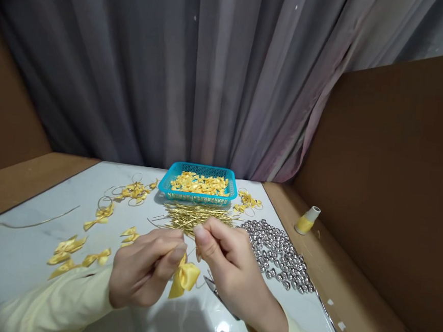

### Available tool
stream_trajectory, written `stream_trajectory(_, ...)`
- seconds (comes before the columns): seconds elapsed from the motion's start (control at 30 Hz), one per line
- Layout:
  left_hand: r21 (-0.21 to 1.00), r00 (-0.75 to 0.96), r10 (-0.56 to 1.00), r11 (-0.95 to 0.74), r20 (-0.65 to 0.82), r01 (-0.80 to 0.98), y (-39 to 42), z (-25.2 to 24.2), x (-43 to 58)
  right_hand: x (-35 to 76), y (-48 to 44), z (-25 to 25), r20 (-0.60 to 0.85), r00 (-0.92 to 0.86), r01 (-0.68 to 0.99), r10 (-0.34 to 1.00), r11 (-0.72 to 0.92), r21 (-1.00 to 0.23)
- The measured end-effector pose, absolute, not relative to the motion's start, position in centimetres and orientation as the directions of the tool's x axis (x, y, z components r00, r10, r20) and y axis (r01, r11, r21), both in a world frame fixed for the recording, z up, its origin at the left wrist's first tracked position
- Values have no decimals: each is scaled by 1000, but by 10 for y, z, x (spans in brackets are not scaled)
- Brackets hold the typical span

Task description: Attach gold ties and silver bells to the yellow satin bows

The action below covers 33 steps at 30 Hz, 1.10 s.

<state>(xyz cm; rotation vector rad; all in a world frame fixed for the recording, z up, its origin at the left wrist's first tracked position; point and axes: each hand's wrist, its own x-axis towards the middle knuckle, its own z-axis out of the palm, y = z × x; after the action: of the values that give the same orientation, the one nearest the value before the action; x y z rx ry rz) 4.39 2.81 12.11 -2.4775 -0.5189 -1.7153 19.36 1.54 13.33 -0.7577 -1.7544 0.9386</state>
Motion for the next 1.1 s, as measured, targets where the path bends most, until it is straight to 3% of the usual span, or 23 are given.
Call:
stream_trajectory(0.23,136,316,240,-938,918,318,30,119,44,195,17,130,529,-323,132,785,591,-796)
stream_trajectory(0.53,148,312,222,-959,924,242,33,113,45,189,18,128,515,-310,77,799,561,-824)
stream_trajectory(0.8,71,316,176,-946,932,318,33,112,48,189,16,125,480,-319,53,817,522,-852)
stream_trajectory(0.9,71,317,190,-933,929,352,39,111,42,185,20,121,405,-335,-2,851,429,-903)
stream_trajectory(1.1,151,360,293,-915,886,375,57,97,8,179,43,112,77,-487,-87,870,40,-995)
